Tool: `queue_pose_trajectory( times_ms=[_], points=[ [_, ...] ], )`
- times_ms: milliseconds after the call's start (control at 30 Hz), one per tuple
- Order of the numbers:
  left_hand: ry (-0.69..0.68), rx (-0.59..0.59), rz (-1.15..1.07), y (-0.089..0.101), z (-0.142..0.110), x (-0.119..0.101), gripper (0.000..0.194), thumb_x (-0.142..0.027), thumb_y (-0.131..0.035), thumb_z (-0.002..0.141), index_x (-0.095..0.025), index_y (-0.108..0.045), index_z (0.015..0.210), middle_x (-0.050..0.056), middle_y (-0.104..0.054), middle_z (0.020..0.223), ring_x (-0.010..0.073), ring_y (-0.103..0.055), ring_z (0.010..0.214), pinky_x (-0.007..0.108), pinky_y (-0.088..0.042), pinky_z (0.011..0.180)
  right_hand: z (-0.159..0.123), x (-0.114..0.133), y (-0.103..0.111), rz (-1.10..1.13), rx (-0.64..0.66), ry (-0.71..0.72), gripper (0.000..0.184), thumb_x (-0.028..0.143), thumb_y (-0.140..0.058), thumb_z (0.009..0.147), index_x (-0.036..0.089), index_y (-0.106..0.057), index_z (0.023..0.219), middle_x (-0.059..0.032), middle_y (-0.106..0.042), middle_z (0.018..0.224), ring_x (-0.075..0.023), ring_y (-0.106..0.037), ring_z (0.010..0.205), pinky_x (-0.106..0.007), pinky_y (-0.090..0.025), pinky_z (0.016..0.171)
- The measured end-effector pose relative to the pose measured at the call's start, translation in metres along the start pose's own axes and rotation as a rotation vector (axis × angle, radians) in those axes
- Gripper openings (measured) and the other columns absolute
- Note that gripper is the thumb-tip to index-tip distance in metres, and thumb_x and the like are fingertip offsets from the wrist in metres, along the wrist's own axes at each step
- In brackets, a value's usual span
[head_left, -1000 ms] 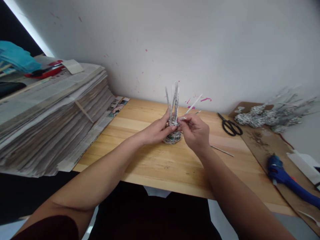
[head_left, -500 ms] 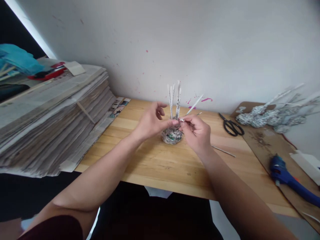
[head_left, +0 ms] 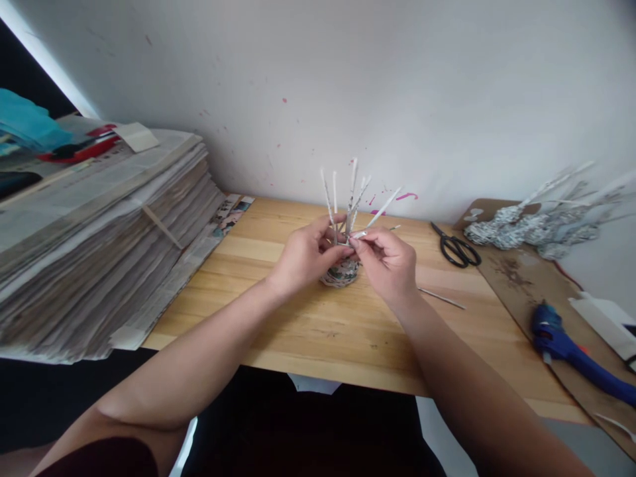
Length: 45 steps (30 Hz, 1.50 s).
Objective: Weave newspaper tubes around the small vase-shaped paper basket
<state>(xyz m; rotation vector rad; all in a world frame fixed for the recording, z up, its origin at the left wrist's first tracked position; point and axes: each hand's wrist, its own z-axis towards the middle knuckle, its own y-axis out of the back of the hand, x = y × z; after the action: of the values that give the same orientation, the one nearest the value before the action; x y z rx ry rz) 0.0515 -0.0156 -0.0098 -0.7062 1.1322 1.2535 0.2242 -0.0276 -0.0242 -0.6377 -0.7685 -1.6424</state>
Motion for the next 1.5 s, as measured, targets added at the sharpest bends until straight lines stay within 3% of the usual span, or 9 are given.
queue_pose_trajectory(
  times_ms=[167, 300, 433, 567, 667, 833, 1000, 1167, 1500],
  points=[
    [-0.002, -0.127, -0.016, -0.006, 0.0, 0.002, 0.042, -0.023, -0.087, 0.076, -0.02, -0.058, 0.107, -0.002, -0.073, 0.078, 0.0121, -0.07, 0.064, 0.023, -0.054, 0.062, 0.001, 0.008, 0.0, 0.007, -0.018, -0.108, 0.013, 0.035, -0.074, 0.092, 0.023, -0.07, 0.087, -0.0006, -0.075, 0.081, -0.0154, -0.072, 0.066, -0.029, -0.064, 0.063],
    [-0.013, -0.057, -0.01, -0.005, -0.001, 0.001, 0.031, -0.023, -0.082, 0.081, -0.019, -0.063, 0.105, -0.002, -0.073, 0.073, 0.0113, -0.067, 0.058, 0.023, -0.052, 0.059, 0.001, 0.009, -0.001, 0.043, -0.034, -0.119, 0.013, 0.036, -0.074, 0.093, 0.024, -0.069, 0.089, -0.0001, -0.075, 0.08, -0.0151, -0.071, 0.062, -0.028, -0.063, 0.06],
    [-0.002, -0.029, 0.007, -0.002, 0.002, 0.001, 0.021, -0.024, -0.081, 0.08, -0.016, -0.072, 0.097, 0.0, -0.074, 0.073, 0.0119, -0.066, 0.06, 0.023, -0.051, 0.058, 0.0, 0.012, -0.003, -0.109, -0.041, 0.001, 0.008, 0.031, -0.071, 0.095, 0.024, -0.073, 0.091, -0.0005, -0.076, 0.081, -0.0154, -0.071, 0.067, -0.029, -0.061, 0.064],
    [-0.1, -0.04, 0.126, -0.002, 0.003, 0.002, 0.009, -0.024, -0.076, 0.082, -0.015, -0.077, 0.085, 0.002, -0.074, 0.073, 0.0133, -0.065, 0.066, 0.024, -0.05, 0.062, 0.0, 0.023, -0.001, -0.284, 0.002, 0.224, 0.007, 0.021, -0.071, 0.094, 0.023, -0.075, 0.089, -0.0026, -0.077, 0.088, -0.0162, -0.071, 0.078, -0.03, -0.059, 0.07],
    [-0.162, -0.071, 0.169, -0.003, 0.003, 0.002, 0.012, -0.027, -0.075, 0.085, -0.016, -0.078, 0.082, 0.004, -0.076, 0.075, 0.0156, -0.067, 0.07, 0.027, -0.051, 0.066, 0.004, 0.028, 0.006, -0.303, 0.04, 0.246, 0.005, 0.02, -0.071, 0.094, 0.023, -0.076, 0.092, -0.003, -0.076, 0.087, -0.0156, -0.069, 0.075, -0.029, -0.056, 0.065],
    [-0.125, -0.059, 0.121, 0.0, 0.004, -0.002, 0.017, -0.032, -0.078, 0.086, -0.016, -0.079, 0.082, 0.006, -0.079, 0.08, 0.0171, -0.07, 0.074, 0.028, -0.054, 0.069, 0.013, 0.024, 0.022, -0.336, 0.102, 0.209, 0.005, 0.02, -0.071, 0.094, 0.022, -0.074, 0.091, -0.0045, -0.075, 0.092, -0.0154, -0.067, 0.073, -0.027, -0.05, 0.057],
    [-0.062, -0.037, 0.074, 0.004, 0.004, -0.006, 0.02, -0.035, -0.082, 0.081, -0.016, -0.08, 0.08, 0.006, -0.08, 0.078, 0.0169, -0.071, 0.07, 0.027, -0.055, 0.065, 0.015, 0.018, 0.029, -0.438, 0.256, 0.191, 0.011, 0.015, -0.067, 0.094, 0.021, -0.073, 0.1, -0.0049, -0.075, 0.097, -0.0153, -0.066, 0.072, -0.029, -0.052, 0.064],
    [-0.068, -0.041, 0.104, 0.007, 0.006, -0.007, 0.017, -0.033, -0.083, 0.08, -0.017, -0.081, 0.08, 0.005, -0.081, 0.08, 0.017, -0.072, 0.072, 0.027, -0.055, 0.067, 0.017, 0.018, 0.031, -0.535, 0.27, 0.254, 0.018, 0.011, -0.055, 0.099, 0.022, -0.069, 0.096, -0.0055, -0.073, 0.09, -0.0207, -0.068, 0.087, -0.034, -0.052, 0.078],
    [-0.051, -0.007, 0.111, 0.009, 0.005, -0.011, 0.027, -0.043, -0.086, 0.078, -0.016, -0.08, 0.078, 0.006, -0.082, 0.08, 0.0182, -0.074, 0.072, 0.028, -0.056, 0.067, 0.017, 0.016, 0.031, -0.568, 0.338, 0.199, 0.014, 0.011, -0.055, 0.098, 0.022, -0.063, 0.094, -0.0061, -0.07, 0.094, -0.0218, -0.065, 0.088, -0.034, -0.048, 0.078]
  ],
)
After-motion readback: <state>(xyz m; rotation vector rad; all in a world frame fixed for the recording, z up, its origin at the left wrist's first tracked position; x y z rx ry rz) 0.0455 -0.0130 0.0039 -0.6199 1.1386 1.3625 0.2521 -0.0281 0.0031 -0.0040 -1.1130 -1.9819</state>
